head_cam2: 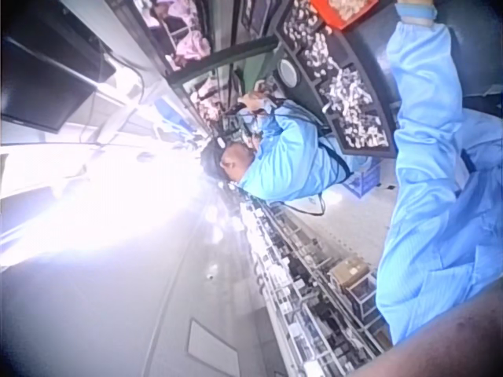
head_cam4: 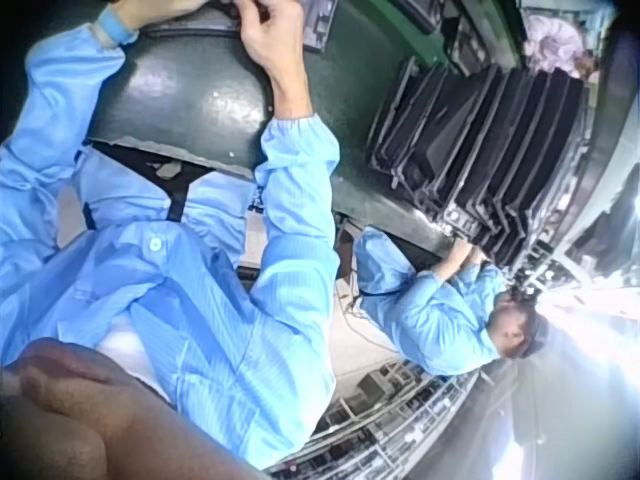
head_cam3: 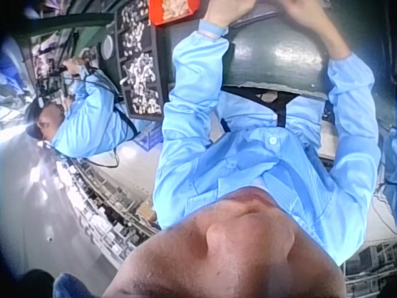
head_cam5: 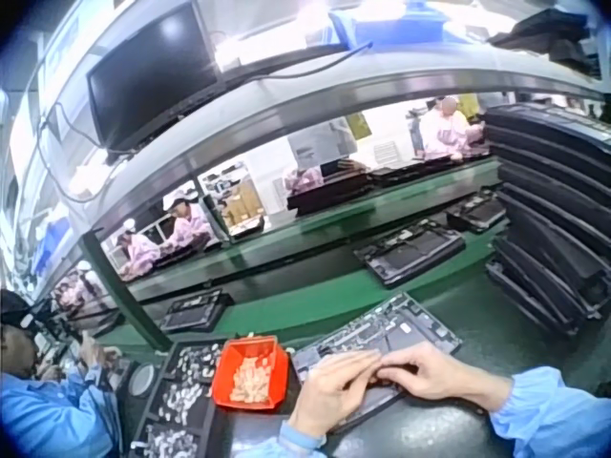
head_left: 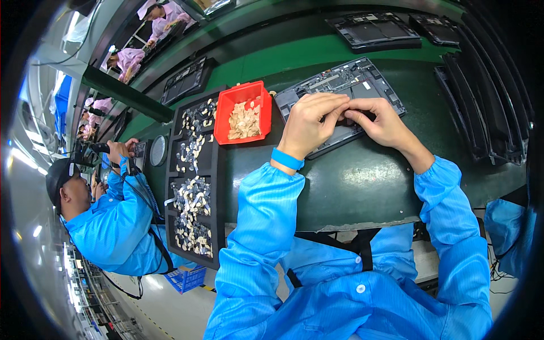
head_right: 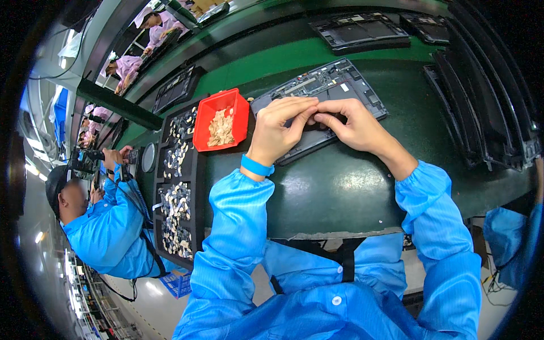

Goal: The person connects circuit boards and routes ribbon cables inside an electronic device housing by hand, attaching small connectors to link the components.

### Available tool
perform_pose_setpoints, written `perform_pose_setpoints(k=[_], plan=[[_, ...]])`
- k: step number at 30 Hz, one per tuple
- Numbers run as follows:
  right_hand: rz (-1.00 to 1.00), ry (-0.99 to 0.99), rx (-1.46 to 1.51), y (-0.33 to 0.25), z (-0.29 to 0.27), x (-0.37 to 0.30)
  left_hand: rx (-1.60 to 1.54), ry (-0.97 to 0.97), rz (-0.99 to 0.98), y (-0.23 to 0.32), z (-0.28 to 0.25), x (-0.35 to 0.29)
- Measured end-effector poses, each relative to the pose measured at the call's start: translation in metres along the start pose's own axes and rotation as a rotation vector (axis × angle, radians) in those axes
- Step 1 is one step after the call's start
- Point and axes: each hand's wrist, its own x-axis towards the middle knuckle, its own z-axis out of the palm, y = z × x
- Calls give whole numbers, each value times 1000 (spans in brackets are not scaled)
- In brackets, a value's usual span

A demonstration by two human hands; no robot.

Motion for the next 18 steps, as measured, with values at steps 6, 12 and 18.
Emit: perform_pose_setpoints(k=[6, 12, 18], plan=[[19, -12, 22, -3, 4, -1, 141, 67, 97, 2, -9, 4], [35, 130, -31, 2, 4, 2, 624, 347, -383, -30, -91, -1], [-342, 449, -611, 4, 4, 2, 630, 386, -118, 0, -65, 18]])
